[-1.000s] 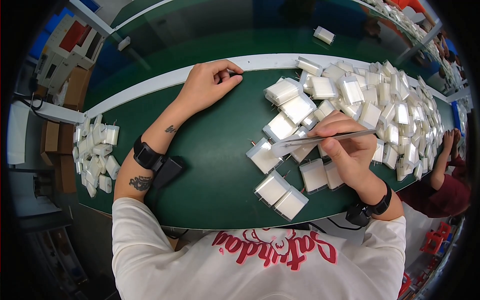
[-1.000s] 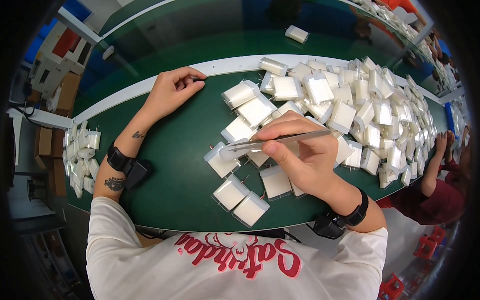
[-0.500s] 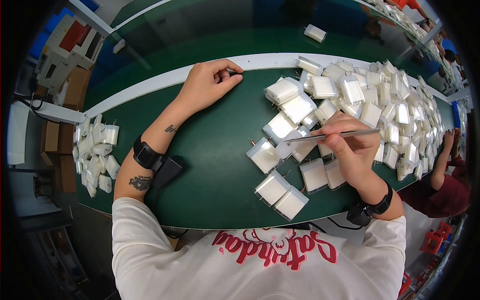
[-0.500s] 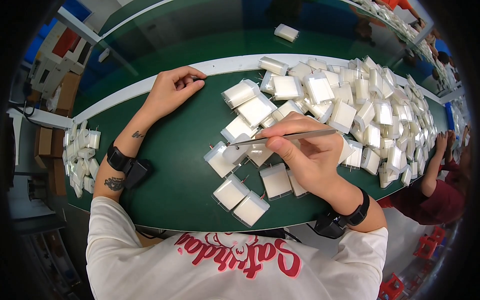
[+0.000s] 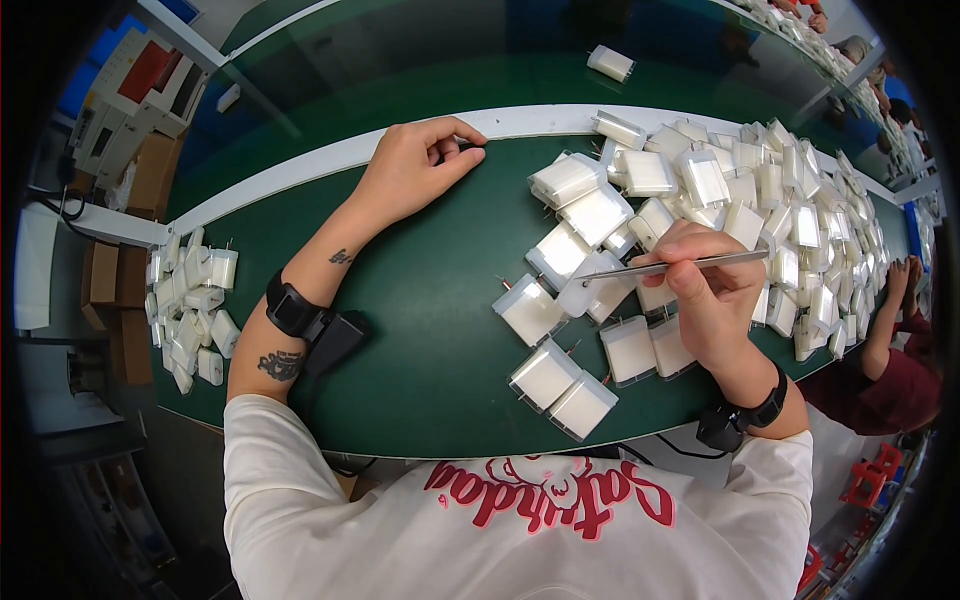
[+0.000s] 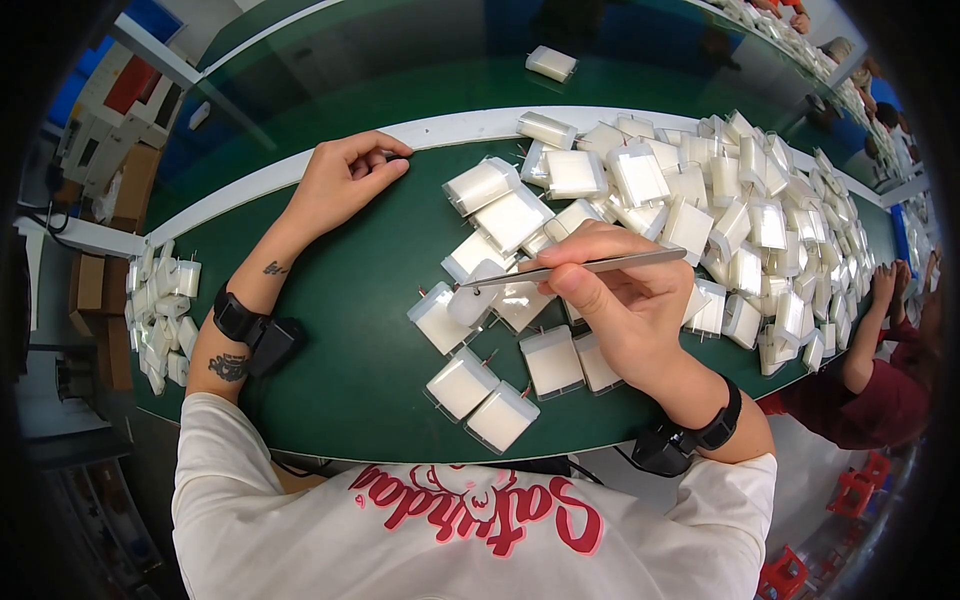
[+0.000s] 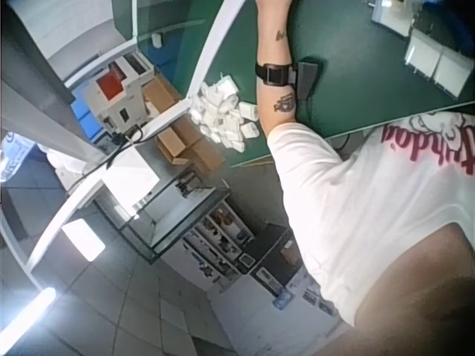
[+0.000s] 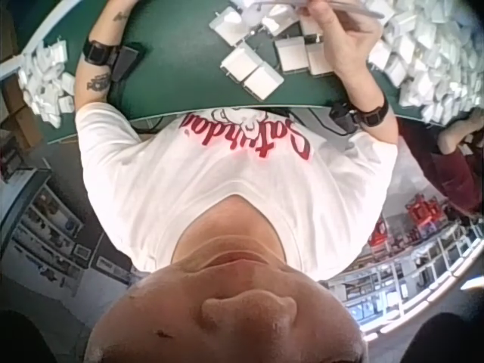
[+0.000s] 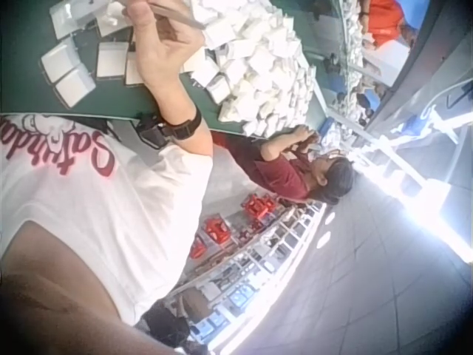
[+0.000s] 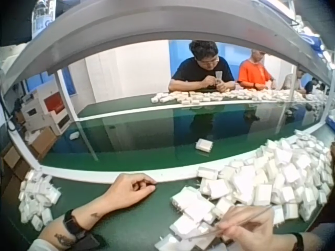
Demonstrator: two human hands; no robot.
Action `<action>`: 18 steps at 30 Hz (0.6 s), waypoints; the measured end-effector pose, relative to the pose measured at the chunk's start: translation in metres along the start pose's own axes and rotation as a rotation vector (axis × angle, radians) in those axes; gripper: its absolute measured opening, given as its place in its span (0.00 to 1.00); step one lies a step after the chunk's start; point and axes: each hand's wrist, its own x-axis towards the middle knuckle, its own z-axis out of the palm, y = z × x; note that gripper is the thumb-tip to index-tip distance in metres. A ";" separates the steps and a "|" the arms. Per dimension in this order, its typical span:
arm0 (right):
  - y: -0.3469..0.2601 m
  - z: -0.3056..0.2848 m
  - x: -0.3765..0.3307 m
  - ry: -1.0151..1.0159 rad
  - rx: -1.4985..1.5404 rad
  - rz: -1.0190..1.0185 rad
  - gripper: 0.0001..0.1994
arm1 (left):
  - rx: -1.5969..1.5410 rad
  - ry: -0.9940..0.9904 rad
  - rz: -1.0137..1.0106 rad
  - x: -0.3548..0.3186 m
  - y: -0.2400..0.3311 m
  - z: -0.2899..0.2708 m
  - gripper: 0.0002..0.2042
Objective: Manually assemble and inspect small white electronic or mechanical component housings on a conveyor line.
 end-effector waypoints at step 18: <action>-0.008 0.004 0.001 0.017 -0.052 0.153 0.08 | 0.160 0.060 0.146 0.062 0.040 0.010 0.18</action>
